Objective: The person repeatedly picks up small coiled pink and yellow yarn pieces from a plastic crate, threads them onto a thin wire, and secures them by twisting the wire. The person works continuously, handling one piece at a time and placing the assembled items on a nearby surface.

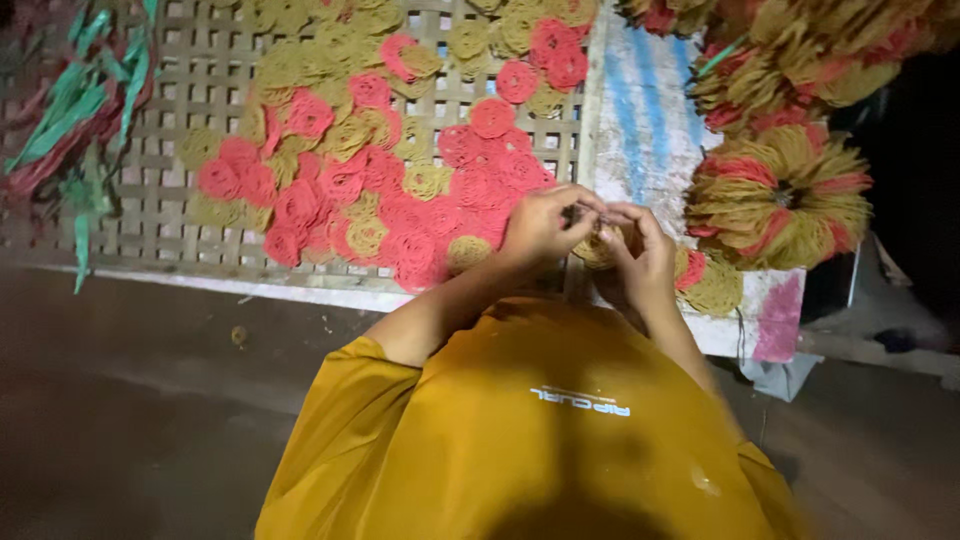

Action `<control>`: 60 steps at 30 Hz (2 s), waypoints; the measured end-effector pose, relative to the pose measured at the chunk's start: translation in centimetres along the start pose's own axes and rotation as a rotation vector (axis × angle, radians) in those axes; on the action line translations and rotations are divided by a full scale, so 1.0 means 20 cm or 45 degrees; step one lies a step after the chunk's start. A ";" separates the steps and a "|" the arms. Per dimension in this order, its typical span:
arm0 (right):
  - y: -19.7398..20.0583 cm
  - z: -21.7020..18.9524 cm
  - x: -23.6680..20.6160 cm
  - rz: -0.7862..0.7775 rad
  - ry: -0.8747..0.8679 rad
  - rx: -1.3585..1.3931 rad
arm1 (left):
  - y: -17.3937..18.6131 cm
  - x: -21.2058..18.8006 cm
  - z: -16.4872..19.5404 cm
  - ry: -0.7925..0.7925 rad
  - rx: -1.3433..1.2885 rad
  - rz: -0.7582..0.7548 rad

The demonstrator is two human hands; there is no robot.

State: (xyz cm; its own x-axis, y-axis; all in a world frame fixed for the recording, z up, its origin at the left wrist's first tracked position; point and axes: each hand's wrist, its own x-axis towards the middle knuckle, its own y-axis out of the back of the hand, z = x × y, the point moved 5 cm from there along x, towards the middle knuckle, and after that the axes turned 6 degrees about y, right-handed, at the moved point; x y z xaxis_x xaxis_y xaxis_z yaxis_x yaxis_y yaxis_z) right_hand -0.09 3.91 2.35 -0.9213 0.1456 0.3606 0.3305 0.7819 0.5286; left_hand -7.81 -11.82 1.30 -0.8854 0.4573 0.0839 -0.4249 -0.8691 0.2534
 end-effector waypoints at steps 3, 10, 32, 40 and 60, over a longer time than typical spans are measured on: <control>-0.11 0.14 -0.04 0.016 -0.308 0.476 | 0.06 0.03 -0.03 -0.035 0.066 0.007; -0.09 0.23 -0.05 0.058 -0.364 0.562 | 0.74 -0.07 -0.31 0.371 1.175 0.392; -0.14 -0.08 0.02 0.053 -0.053 0.073 | 0.07 -0.04 -0.53 0.414 -0.827 -0.094; -0.14 -0.10 0.04 0.134 0.221 -0.299 | -0.04 -0.08 -0.39 0.272 -0.702 -0.173; 0.07 0.06 -0.03 0.016 0.440 -0.524 | 0.09 -0.06 0.09 -0.048 0.142 0.009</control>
State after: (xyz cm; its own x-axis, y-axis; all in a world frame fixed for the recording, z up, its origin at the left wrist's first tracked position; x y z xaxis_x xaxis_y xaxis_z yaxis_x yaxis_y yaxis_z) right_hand 0.62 5.69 2.03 -0.8185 -0.1087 0.5641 0.4582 0.4689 0.7551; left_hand -7.24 -13.60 3.50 -0.8795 0.4600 0.1219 -0.3931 -0.8467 0.3585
